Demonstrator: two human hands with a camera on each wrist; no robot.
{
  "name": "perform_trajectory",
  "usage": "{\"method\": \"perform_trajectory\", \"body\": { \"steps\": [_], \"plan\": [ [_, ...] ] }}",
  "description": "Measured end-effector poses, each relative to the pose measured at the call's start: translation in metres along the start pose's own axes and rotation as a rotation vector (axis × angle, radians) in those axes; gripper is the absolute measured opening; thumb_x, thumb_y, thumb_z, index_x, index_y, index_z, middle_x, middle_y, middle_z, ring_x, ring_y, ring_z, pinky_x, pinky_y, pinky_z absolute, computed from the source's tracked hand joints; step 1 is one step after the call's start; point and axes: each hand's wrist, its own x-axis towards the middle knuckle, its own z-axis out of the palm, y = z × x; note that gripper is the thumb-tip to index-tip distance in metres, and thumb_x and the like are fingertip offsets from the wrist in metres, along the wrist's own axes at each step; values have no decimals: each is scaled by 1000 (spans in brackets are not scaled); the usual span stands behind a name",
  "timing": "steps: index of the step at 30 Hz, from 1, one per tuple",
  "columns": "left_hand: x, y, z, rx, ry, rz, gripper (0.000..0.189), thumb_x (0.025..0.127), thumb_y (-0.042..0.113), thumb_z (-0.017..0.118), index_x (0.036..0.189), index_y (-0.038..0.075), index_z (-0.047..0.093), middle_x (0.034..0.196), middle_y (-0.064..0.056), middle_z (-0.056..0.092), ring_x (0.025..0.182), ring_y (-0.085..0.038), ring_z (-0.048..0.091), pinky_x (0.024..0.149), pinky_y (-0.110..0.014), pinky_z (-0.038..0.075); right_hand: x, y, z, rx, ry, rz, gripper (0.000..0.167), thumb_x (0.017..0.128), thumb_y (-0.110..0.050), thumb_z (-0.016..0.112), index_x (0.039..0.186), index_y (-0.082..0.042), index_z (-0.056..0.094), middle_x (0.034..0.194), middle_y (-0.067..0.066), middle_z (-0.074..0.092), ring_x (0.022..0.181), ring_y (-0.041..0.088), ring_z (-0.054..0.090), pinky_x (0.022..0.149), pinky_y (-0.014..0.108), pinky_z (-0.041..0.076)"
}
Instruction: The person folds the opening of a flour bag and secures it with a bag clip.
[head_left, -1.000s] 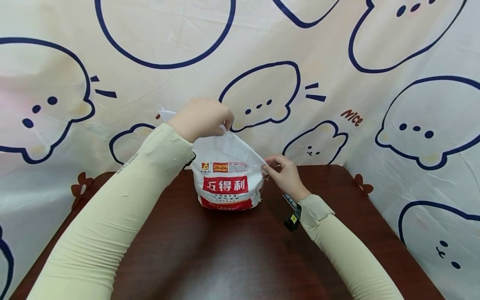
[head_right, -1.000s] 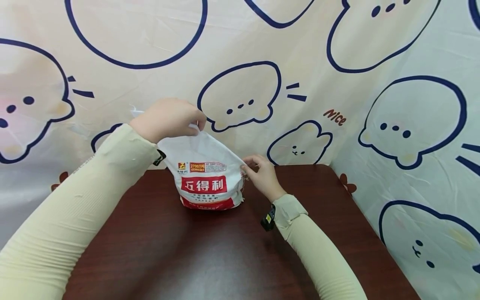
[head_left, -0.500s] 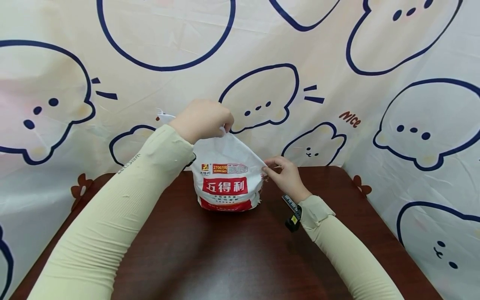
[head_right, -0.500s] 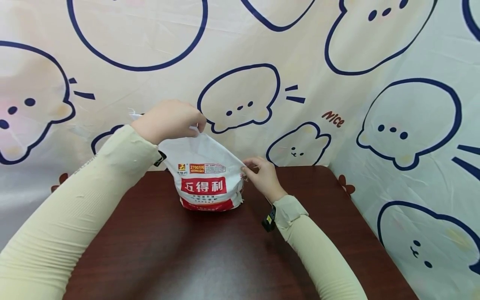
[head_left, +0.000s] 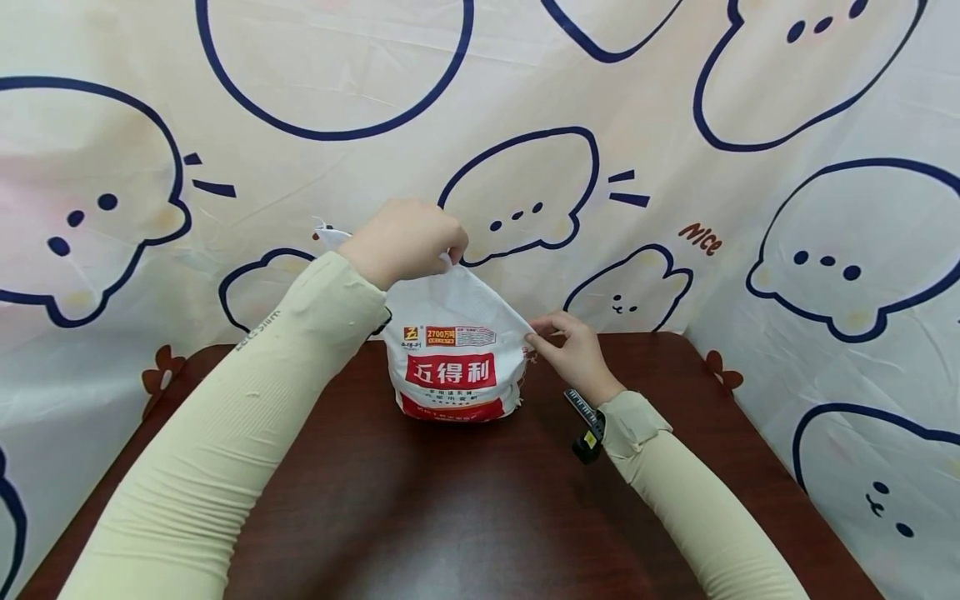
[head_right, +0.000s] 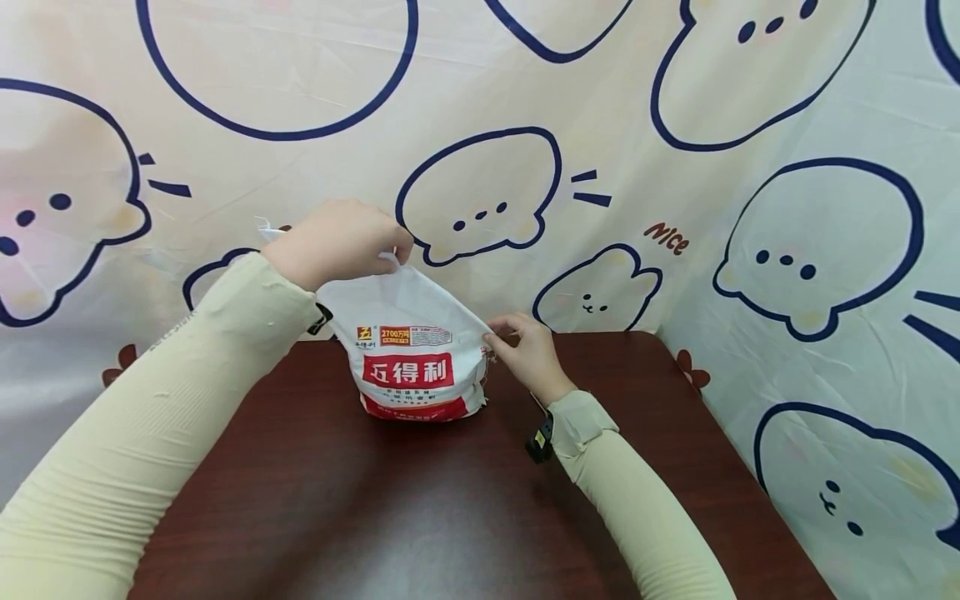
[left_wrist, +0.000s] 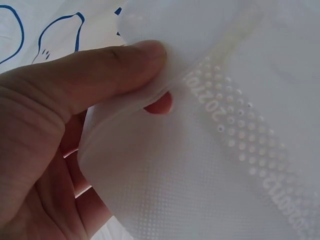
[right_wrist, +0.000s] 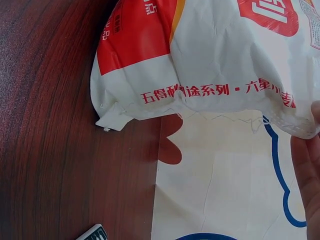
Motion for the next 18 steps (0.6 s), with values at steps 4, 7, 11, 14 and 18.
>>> {"method": "perform_trajectory", "body": {
  "steps": [4, 7, 11, 14, 18],
  "plan": [
    [-1, -1, 2, 2, 16, 6, 14, 91, 8, 75, 104, 9, 78, 106, -10, 75, 94, -29, 67, 92, -44, 54, -2, 2, -1, 6, 2, -8, 18, 93, -15, 75, 110, -11, 74, 104, 2, 67, 98, 18, 63, 86, 38, 58],
    [-1, 0, 4, 9, 27, 17, 15, 91, 8, 76, 105, 9, 79, 107, -10, 75, 95, -29, 68, 92, -44, 55, -5, 3, -4, 12, 3, -6, 18, 94, -15, 74, 111, -11, 74, 105, 2, 68, 98, 18, 64, 85, 35, 58],
    [0, 0, 4, 13, 33, 21, 15, 91, 8, 75, 106, 9, 79, 107, -10, 75, 96, -29, 68, 92, -44, 55, -6, 3, -7, 20, -4, 0, 18, 94, -14, 74, 112, -10, 74, 106, 4, 68, 97, 20, 64, 84, 34, 59],
    [0, 0, 4, 14, 34, 15, 15, 91, 8, 75, 105, 9, 78, 108, -10, 75, 96, -29, 68, 92, -45, 55, -6, 4, -8, 14, -6, -3, 18, 94, -13, 74, 111, -10, 74, 105, 4, 68, 96, 20, 64, 84, 33, 58],
    [-1, -2, 5, 14, 32, 10, 14, 91, 8, 75, 104, 9, 78, 107, -10, 75, 95, -29, 68, 92, -45, 55, -5, 4, -9, 0, -5, -11, 17, 94, -11, 74, 110, -8, 74, 104, 5, 68, 93, 20, 64, 81, 29, 58]
  ]
}}
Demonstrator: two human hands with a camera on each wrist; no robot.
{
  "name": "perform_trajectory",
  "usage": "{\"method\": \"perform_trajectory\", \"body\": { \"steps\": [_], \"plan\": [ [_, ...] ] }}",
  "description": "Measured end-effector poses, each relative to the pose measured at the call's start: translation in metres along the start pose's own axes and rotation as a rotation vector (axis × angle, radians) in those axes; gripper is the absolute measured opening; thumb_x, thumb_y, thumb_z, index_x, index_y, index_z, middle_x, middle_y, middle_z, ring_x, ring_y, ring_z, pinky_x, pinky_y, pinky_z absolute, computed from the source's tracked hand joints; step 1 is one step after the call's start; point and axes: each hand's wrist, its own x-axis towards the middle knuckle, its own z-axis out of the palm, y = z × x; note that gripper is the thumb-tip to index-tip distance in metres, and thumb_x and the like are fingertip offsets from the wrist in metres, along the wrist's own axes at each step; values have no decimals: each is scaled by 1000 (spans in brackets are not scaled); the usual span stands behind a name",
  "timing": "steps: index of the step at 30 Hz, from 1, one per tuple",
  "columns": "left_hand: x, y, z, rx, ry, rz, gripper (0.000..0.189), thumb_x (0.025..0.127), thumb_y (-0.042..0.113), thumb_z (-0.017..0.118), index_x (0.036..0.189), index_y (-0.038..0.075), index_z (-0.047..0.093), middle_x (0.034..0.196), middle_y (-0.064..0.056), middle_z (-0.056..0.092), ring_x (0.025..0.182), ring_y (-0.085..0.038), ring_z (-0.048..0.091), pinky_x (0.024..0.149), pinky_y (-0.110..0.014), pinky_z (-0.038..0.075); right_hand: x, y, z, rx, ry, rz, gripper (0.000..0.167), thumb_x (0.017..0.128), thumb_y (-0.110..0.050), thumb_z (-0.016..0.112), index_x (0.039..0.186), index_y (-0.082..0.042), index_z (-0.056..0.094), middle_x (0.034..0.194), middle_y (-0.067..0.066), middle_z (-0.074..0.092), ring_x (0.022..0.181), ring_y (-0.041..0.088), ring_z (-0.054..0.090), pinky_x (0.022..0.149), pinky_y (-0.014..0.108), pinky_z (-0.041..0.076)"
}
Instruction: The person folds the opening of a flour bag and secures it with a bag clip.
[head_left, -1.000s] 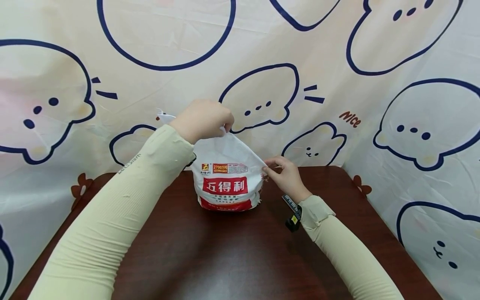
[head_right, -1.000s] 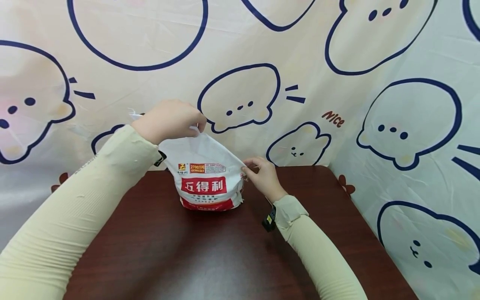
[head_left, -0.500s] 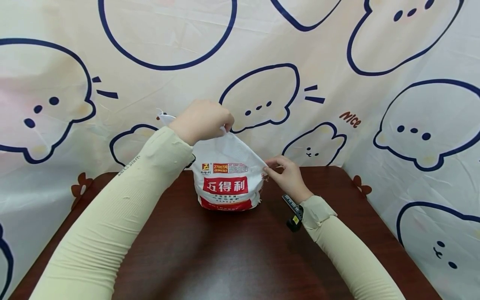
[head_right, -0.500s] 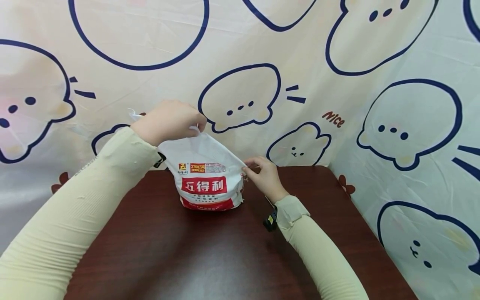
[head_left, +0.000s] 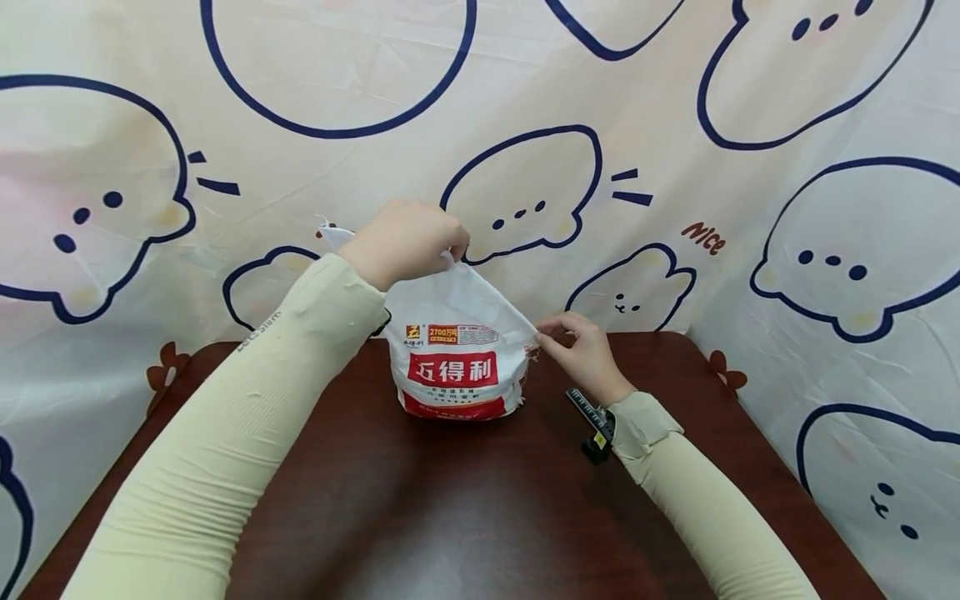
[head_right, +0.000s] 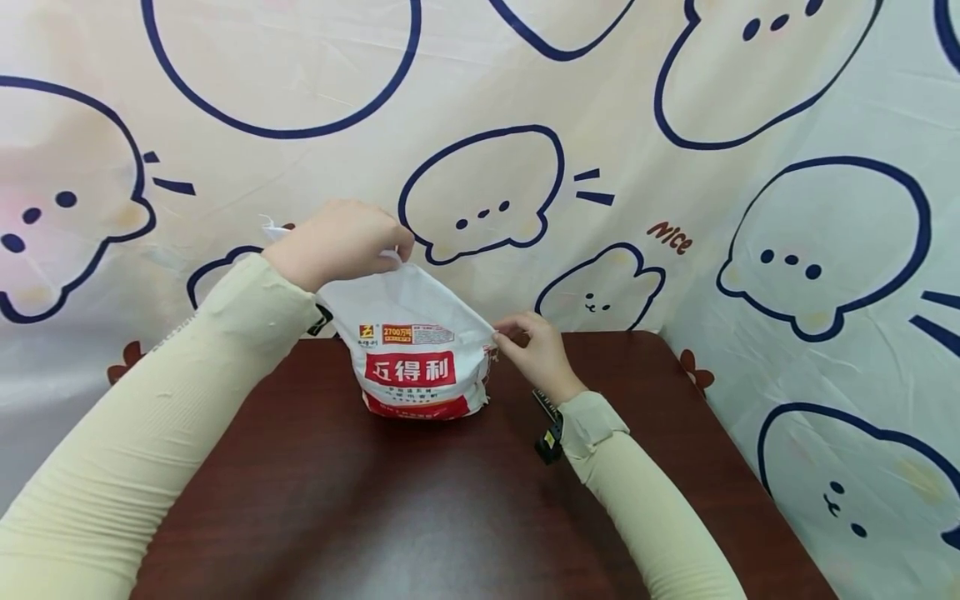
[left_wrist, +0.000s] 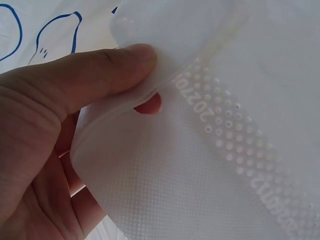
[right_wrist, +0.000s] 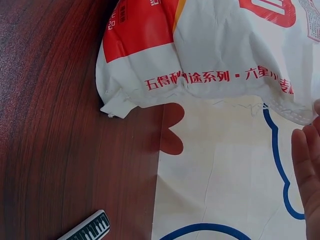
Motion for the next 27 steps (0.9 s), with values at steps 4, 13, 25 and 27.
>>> {"method": "perform_trajectory", "body": {
  "steps": [4, 13, 25, 27],
  "plan": [
    [-2, -2, 1, -2, 3, -5, 13, 91, 8, 74, 104, 9, 78, 106, -9, 75, 94, -28, 67, 91, -45, 55, 0, 0, 1, 1, 5, -12, 15, 94, -9, 73, 109, -7, 74, 103, 6, 68, 90, 19, 64, 77, 23, 56],
    [-4, -1, 3, -16, 8, -14, 14, 91, 9, 75, 105, 10, 79, 107, -10, 75, 94, -29, 67, 92, -45, 55, -6, 5, -1, 5, 17, -31, 14, 94, -7, 72, 108, -6, 74, 101, 6, 68, 85, 18, 63, 72, 22, 53],
    [-5, -4, 4, -32, 26, -22, 15, 93, 11, 74, 107, 10, 78, 109, -10, 75, 94, -29, 67, 91, -45, 55, -9, 9, -5, -54, 13, 1, 15, 95, -8, 71, 109, -7, 73, 99, 5, 68, 88, 17, 63, 76, 22, 53],
    [-5, -5, 4, -30, 31, -20, 15, 93, 11, 73, 107, 10, 78, 108, -10, 75, 94, -29, 67, 91, -46, 55, -10, 10, -5, -59, 12, 5, 14, 94, -8, 72, 109, -7, 73, 99, 5, 68, 87, 17, 64, 75, 22, 53]
  ]
}}
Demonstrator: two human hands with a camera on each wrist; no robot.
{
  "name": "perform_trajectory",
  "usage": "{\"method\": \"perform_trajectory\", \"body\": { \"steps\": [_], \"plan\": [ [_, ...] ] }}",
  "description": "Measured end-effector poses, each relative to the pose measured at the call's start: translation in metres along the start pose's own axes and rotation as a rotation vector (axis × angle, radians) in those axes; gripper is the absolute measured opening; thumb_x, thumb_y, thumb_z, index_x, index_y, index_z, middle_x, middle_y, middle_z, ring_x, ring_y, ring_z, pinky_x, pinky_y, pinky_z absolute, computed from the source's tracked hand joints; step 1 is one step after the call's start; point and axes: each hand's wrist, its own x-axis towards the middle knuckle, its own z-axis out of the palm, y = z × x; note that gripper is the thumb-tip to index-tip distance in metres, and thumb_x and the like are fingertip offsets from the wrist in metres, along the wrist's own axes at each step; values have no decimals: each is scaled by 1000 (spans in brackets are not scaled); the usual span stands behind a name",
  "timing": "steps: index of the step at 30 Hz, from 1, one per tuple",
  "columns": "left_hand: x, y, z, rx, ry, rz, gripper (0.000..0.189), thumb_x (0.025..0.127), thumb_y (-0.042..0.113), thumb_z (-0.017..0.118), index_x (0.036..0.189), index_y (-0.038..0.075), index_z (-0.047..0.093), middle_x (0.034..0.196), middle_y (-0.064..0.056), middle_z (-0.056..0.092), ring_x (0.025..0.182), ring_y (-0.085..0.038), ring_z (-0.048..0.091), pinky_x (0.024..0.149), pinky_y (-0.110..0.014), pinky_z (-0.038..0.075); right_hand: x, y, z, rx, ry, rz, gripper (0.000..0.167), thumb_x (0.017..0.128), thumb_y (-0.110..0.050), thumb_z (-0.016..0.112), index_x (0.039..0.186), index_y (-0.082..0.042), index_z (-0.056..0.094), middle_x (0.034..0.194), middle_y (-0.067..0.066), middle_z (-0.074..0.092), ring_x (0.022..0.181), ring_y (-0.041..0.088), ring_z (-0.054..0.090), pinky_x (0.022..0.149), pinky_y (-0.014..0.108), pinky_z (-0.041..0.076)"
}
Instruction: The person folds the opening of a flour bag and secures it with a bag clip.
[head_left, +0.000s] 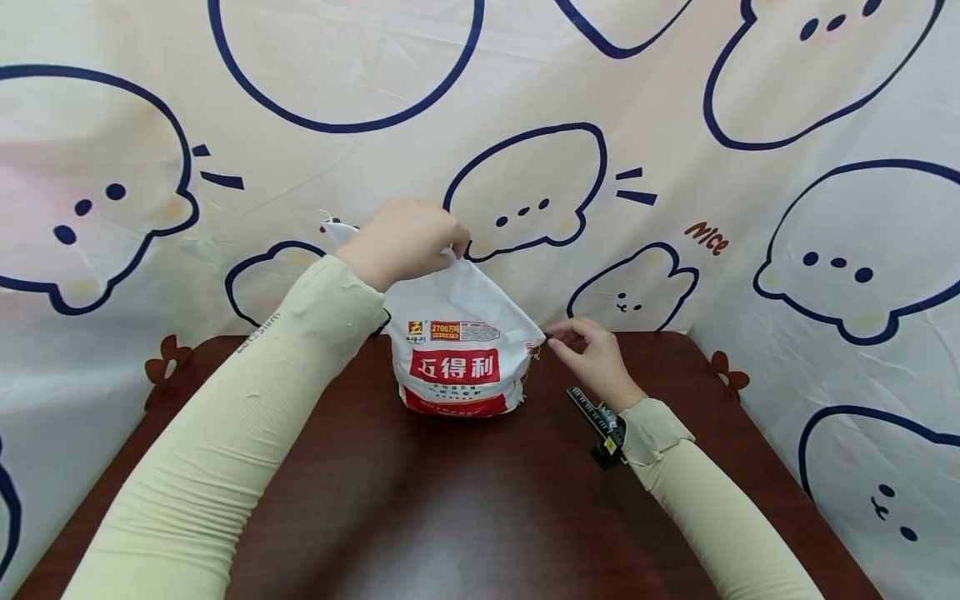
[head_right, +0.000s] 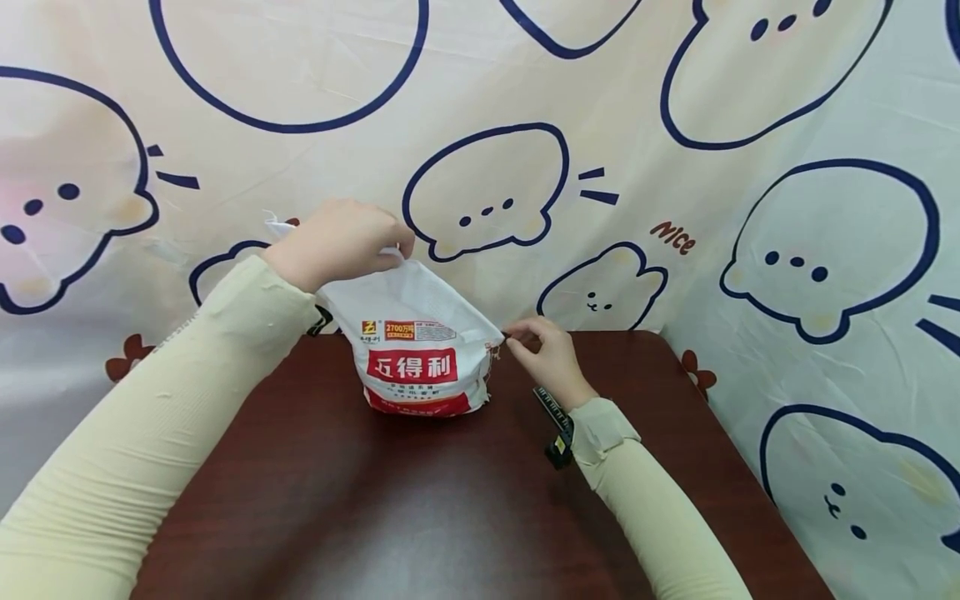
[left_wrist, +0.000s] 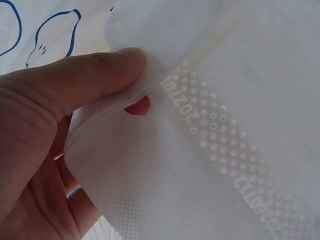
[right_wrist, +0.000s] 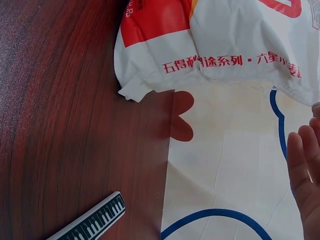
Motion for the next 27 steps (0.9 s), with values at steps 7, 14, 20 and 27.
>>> {"method": "perform_trajectory", "body": {
  "steps": [7, 14, 20, 27],
  "plan": [
    [0, 0, 1, 2, 8, -8, 15, 93, 12, 73, 107, 11, 79, 108, -11, 75, 94, -29, 67, 89, -46, 56, 0, 1, -3, -16, -7, 12, 16, 94, -8, 72, 110, -6, 73, 101, 7, 69, 90, 21, 65, 77, 24, 54],
    [0, 1, 0, 14, 16, -14, 14, 93, 13, 73, 106, 12, 79, 107, -10, 75, 92, -28, 67, 86, -45, 57, 0, 4, -5, -41, -43, 46, 18, 94, -8, 72, 111, -4, 72, 102, 9, 69, 91, 22, 65, 80, 31, 55],
    [0, -2, 3, 11, 24, -20, 15, 94, 14, 73, 108, 12, 79, 107, -10, 75, 94, -29, 68, 85, -45, 57, 1, 7, -7, -79, -86, 58, 18, 94, -8, 71, 112, -3, 70, 103, 10, 68, 92, 25, 66, 81, 40, 55],
    [1, -2, 4, 3, 32, -19, 15, 95, 15, 71, 108, 12, 79, 106, -10, 75, 95, -28, 69, 86, -45, 57, -1, 10, -10, -103, -124, 115, 17, 95, -11, 71, 111, -4, 69, 105, 12, 67, 97, 28, 63, 85, 46, 52]
  ]
}}
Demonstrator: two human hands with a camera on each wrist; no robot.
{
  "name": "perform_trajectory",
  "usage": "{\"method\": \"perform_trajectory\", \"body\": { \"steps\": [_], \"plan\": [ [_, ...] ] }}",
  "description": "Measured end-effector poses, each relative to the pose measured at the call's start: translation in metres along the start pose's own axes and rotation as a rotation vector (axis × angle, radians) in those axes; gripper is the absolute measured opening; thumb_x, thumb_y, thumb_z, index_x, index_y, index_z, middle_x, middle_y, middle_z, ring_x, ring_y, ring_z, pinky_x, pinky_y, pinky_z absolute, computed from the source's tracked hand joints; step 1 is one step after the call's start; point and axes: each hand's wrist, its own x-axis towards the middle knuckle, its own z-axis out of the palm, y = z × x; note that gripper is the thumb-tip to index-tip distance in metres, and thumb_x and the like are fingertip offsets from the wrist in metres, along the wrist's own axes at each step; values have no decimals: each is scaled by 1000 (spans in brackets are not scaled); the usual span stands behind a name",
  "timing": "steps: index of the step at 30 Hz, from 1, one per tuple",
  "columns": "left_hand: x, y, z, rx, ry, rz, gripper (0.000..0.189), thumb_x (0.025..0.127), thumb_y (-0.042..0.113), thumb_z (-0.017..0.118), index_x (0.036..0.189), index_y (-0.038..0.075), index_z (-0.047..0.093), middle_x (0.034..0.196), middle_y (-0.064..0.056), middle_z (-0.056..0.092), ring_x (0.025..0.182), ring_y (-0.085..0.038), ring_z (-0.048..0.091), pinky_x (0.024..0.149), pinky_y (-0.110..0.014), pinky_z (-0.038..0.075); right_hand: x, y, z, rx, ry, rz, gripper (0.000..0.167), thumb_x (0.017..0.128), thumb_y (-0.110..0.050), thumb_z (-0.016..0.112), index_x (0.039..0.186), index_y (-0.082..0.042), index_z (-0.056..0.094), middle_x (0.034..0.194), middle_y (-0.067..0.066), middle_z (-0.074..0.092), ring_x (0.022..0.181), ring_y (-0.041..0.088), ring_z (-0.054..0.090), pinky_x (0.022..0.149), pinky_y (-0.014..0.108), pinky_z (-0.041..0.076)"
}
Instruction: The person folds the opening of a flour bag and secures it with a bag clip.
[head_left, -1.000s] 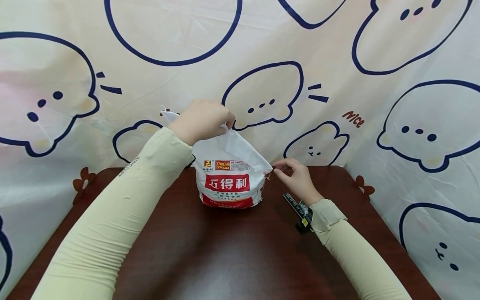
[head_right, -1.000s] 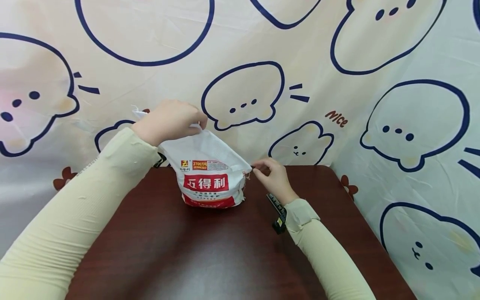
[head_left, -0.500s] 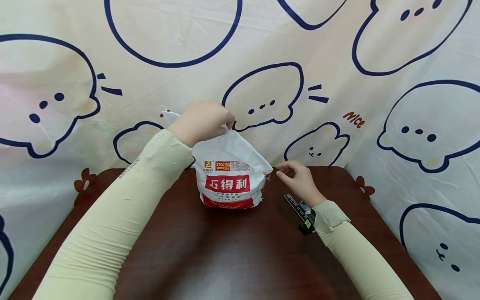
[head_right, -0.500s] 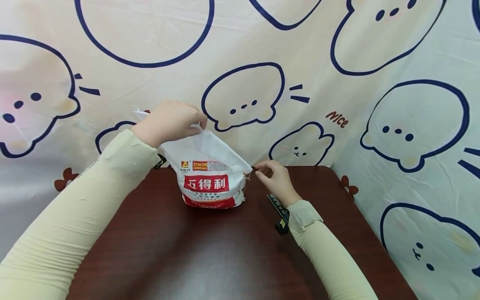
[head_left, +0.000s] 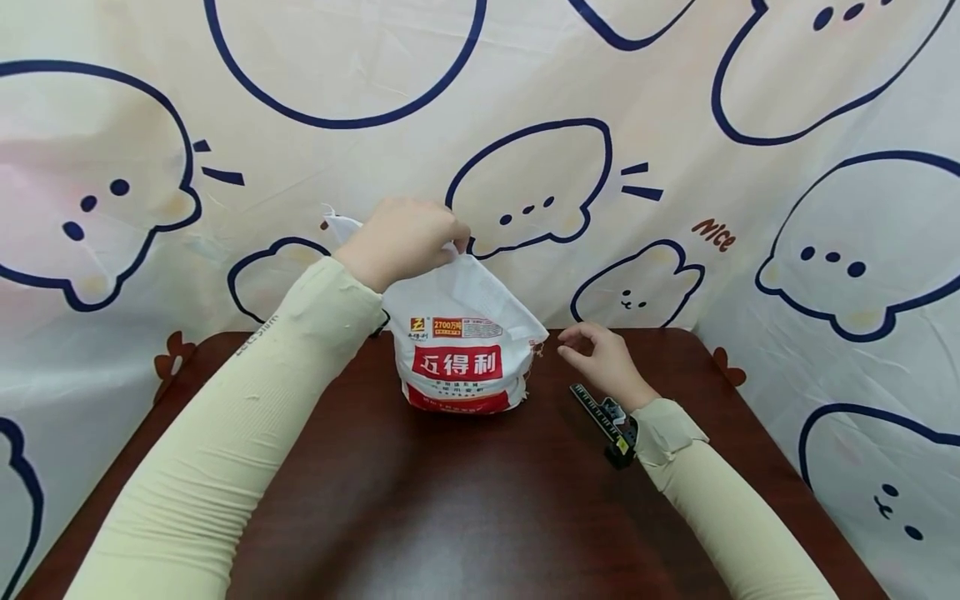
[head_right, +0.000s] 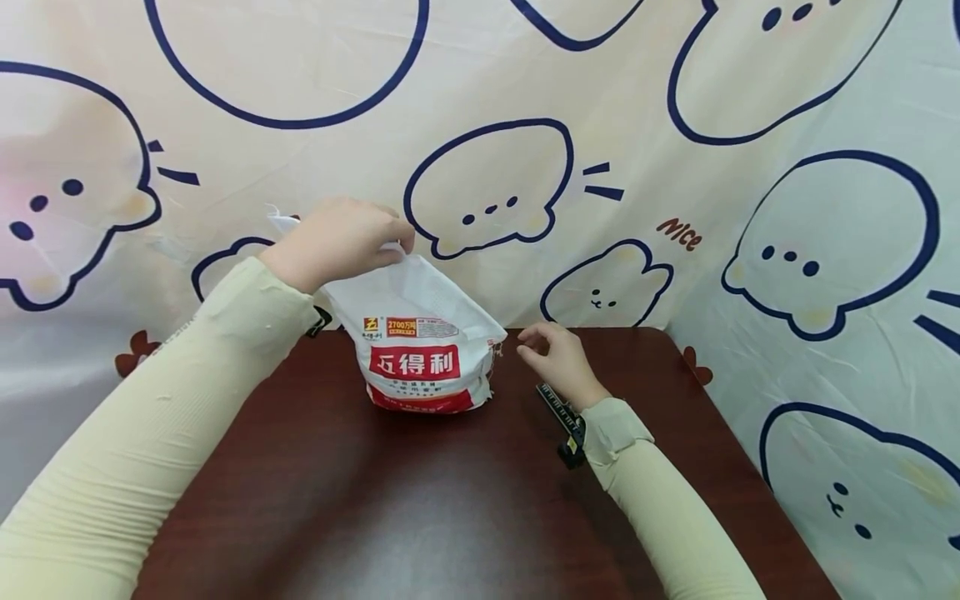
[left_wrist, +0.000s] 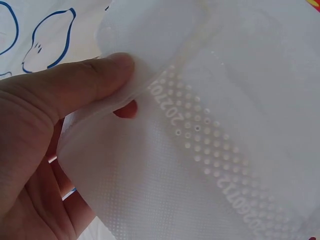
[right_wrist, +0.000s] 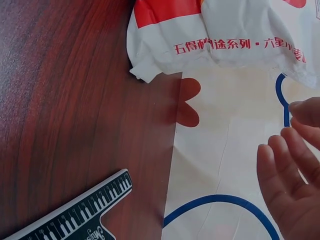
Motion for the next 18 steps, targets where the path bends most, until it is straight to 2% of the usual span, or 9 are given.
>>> {"method": "perform_trajectory", "body": {
  "steps": [4, 18],
  "plan": [
    [0, 1, 0, -3, 2, 2, 15, 95, 15, 71, 108, 12, 78, 107, -10, 75, 94, -28, 69, 86, -45, 57, -1, 3, -2, -9, -10, 23, 19, 95, -11, 71, 112, -3, 69, 104, 12, 67, 98, 30, 61, 86, 48, 51],
    [-4, 1, 1, 2, 16, -3, 16, 95, 14, 70, 109, 12, 78, 108, -9, 75, 96, -29, 71, 86, -46, 57, -3, 8, -5, -39, -84, 131, 19, 97, -14, 68, 114, -4, 68, 107, 11, 66, 91, 25, 59, 77, 38, 49]
  ]
}}
